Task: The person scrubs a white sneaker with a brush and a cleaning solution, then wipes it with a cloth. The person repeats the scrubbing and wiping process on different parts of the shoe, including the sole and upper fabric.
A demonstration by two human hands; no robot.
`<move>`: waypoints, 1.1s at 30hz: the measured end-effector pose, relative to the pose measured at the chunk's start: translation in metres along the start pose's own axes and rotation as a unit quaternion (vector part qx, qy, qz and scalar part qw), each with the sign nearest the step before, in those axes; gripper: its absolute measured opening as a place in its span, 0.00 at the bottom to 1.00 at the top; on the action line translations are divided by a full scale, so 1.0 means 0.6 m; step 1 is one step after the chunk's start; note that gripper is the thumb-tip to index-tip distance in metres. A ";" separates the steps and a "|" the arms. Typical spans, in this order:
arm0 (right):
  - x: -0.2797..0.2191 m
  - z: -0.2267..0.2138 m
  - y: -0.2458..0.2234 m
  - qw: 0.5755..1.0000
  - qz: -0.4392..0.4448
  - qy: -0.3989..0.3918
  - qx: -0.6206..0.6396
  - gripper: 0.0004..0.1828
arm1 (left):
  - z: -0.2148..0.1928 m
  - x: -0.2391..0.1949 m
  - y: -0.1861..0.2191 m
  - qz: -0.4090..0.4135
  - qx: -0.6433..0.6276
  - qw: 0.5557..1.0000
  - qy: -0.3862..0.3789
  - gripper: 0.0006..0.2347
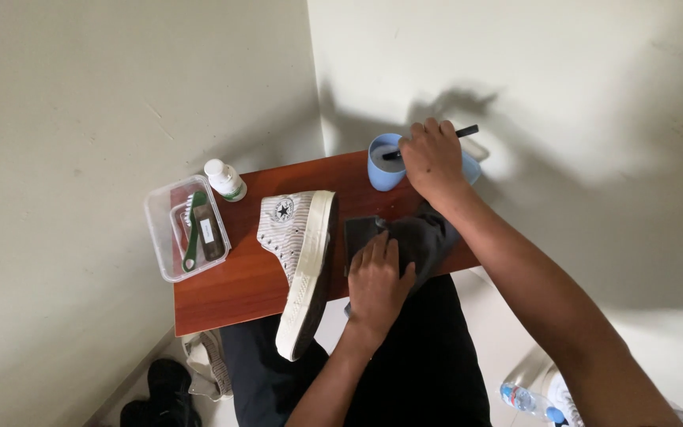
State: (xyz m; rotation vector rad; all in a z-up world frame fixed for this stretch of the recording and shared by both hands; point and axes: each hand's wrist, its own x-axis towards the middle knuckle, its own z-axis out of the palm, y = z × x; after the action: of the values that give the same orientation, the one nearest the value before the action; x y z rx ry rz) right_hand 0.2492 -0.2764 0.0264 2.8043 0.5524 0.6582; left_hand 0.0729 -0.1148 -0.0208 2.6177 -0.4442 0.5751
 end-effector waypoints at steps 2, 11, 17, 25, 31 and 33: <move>0.009 -0.003 -0.001 1.000 -0.027 0.016 0.005 0.03 | 0.012 -0.003 -0.003 -0.005 0.008 1.000 -0.005 0.22; -0.027 -0.117 -0.036 0.997 -0.041 0.057 0.022 0.14 | 0.013 -0.009 -0.016 -0.037 -0.009 0.999 -0.029 0.23; -0.116 -0.074 -0.095 0.986 -0.004 -0.066 0.151 0.11 | 0.008 -0.035 -0.022 -0.045 -0.021 0.998 -0.036 0.18; -0.159 0.024 -0.134 0.986 0.026 -0.128 0.108 0.10 | 0.003 -0.065 -0.023 -0.042 -0.061 0.995 -0.071 0.21; -0.135 -0.048 -0.109 0.945 0.059 -0.088 0.309 0.07 | -0.019 -0.047 -0.023 -0.061 -0.121 0.989 -0.059 0.19; -0.125 -0.098 -0.106 0.867 0.144 -0.107 0.465 0.22 | -0.044 -0.025 -0.018 -0.116 -0.229 0.960 -0.109 0.19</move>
State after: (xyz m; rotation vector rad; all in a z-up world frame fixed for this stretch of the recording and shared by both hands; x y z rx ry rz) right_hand 0.1398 -0.2421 0.0309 3.8552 0.4923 0.0813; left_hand 0.0555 -0.0902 -0.0095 2.2442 -0.2875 0.0866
